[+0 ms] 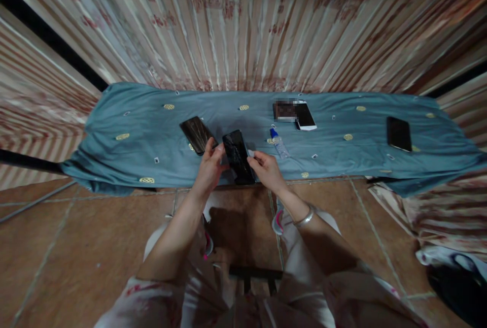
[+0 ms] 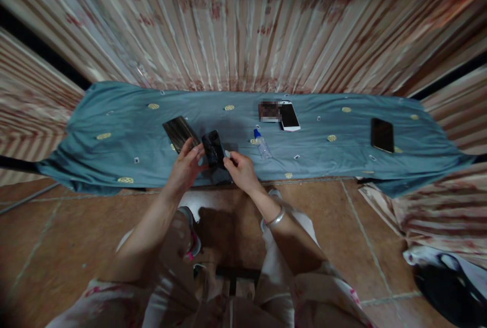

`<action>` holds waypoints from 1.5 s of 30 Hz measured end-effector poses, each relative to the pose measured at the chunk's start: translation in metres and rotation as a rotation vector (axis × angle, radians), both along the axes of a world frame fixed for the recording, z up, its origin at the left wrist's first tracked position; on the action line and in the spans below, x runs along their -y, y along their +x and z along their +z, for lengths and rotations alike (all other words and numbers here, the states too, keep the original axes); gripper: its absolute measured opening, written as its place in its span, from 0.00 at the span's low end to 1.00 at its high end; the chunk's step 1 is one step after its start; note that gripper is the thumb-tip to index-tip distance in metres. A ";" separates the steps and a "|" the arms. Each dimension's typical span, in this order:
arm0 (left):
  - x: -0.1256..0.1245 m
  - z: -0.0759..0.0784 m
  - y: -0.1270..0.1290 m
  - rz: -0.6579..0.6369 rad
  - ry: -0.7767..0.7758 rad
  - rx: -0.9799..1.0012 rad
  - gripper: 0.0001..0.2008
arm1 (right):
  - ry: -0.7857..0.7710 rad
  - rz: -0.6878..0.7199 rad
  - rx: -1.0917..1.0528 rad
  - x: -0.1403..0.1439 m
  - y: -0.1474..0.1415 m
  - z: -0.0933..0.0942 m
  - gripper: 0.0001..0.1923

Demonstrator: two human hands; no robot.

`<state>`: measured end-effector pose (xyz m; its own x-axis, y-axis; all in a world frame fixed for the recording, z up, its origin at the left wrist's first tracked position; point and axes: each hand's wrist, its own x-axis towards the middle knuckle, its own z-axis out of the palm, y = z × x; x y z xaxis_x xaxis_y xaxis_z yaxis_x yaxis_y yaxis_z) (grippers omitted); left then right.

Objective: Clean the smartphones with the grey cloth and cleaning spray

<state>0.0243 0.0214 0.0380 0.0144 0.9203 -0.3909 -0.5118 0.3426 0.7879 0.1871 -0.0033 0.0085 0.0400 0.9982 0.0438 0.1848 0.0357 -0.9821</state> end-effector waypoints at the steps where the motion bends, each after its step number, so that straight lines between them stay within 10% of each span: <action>1: 0.000 0.000 -0.002 -0.005 0.009 -0.012 0.34 | -0.010 -0.006 -0.023 -0.001 0.000 0.001 0.17; 26: 0.001 -0.019 0.009 -0.110 0.005 0.172 0.08 | -0.331 -0.094 -0.713 -0.009 -0.001 0.006 0.14; 45: -0.002 -0.017 0.002 -0.054 -0.111 0.198 0.07 | 0.097 -0.139 -0.198 -0.009 0.010 0.001 0.19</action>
<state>0.0267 0.0238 0.0209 0.1485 0.8677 -0.4744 -0.6311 0.4525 0.6300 0.1969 0.0058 0.0095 0.1941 0.9741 0.1163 -0.0013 0.1188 -0.9929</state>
